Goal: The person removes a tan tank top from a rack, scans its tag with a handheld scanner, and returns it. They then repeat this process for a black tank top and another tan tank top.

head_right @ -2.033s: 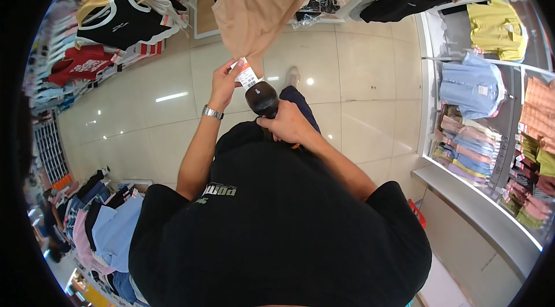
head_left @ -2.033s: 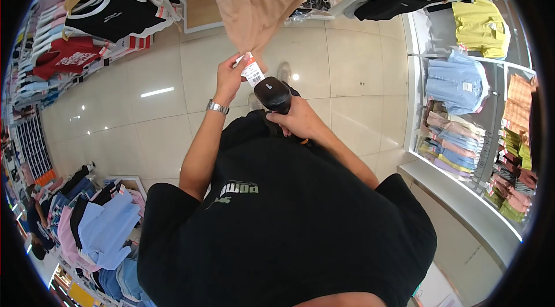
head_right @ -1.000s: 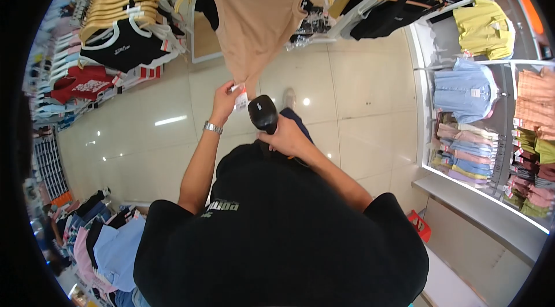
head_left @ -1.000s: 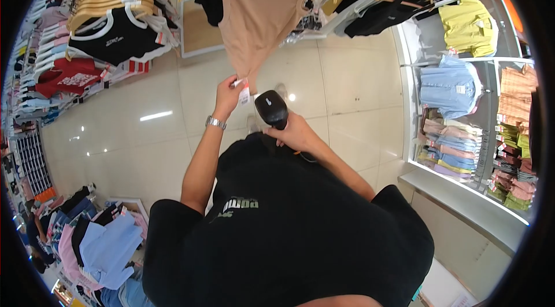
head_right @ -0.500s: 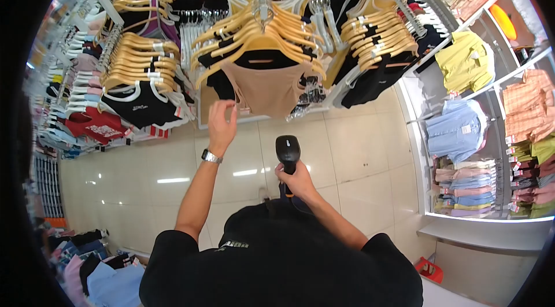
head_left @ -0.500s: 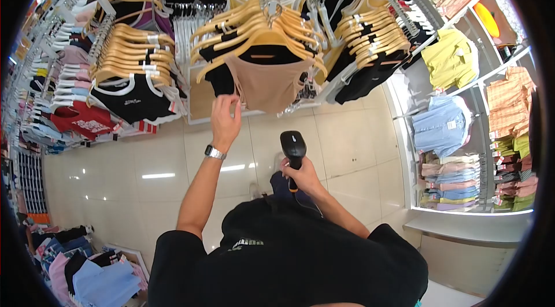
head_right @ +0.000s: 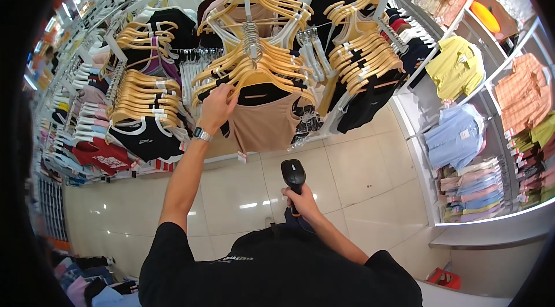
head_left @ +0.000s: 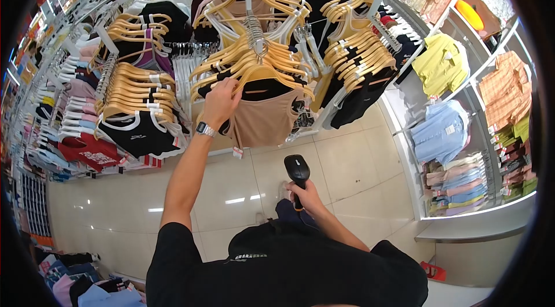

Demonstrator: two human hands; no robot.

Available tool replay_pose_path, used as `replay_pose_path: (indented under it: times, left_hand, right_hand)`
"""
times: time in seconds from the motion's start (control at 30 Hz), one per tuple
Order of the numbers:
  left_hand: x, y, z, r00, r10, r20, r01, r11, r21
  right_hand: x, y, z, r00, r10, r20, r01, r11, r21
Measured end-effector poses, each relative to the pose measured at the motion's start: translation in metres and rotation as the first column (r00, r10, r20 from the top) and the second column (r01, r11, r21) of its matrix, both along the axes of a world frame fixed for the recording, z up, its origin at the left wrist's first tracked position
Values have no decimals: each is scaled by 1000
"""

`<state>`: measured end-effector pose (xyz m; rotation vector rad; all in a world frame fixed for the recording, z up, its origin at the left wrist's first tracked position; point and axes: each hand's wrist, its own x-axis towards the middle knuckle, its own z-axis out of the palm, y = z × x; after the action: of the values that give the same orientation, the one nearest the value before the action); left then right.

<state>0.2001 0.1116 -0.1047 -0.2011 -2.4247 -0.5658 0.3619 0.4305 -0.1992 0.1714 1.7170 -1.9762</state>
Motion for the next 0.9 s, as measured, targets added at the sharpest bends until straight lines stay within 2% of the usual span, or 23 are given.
replay_pose_path:
  times: [0.03,0.13,0.2,0.27,0.3,0.4,0.47,0.5,0.53,0.67,0.7,0.8,0.83,0.9]
  left_hand:
    - [1,3,4,999,-41,-34,42,998,46]
    - [14,17,22,971,-104,217,49,968,245]
    - [21,30,26,949,-211,235,114,923,369]
    - [30,47,23,910,-333,247,152,822,548]
    - [41,59,34,882,-358,305,114,791,601]
    - [43,84,9,739,-629,241,137,490,861]
    - [48,111,3,660,-747,80,6,112,994]
    - [49,125,2,650,-757,63,20,100,995]
    - [46,137,-1,669,-740,77,122,212,970]
    - [29,182,-5,567,-824,0,47,33,998]
    - [20,191,-3,562,-827,-4,39,22,999]
    - [-8,209,3,502,-863,54,50,91,995]
    - [-17,215,5,503,-862,70,71,122,990]
    - [-35,226,7,498,-862,93,90,158,983]
  right_hand:
    - [0,3,-4,1000,-2,1,2,1000,-4]
    - [1,6,-6,995,-78,-55,79,997,2]
    - [2,8,-1,983,-148,-106,150,989,8]
    - [-3,8,13,966,-211,-150,215,977,10]
    - [-7,7,22,947,-229,-227,235,972,-2]
    - [-24,14,27,904,-285,-318,282,958,-55]
    - [-39,16,40,866,-330,-375,327,942,-75]
    - [-46,20,50,845,-303,-440,314,948,-52]
    - [-51,18,65,809,-383,-445,373,921,-115]
    - [-65,26,89,766,-400,-503,395,911,-123]
    - [-69,29,91,759,-404,-511,400,908,-122]
    - [-78,40,91,756,-379,-534,420,906,-49]
    - [-80,42,103,780,-392,-488,406,910,-81]
    - [-95,55,100,778,-342,-527,430,902,48]
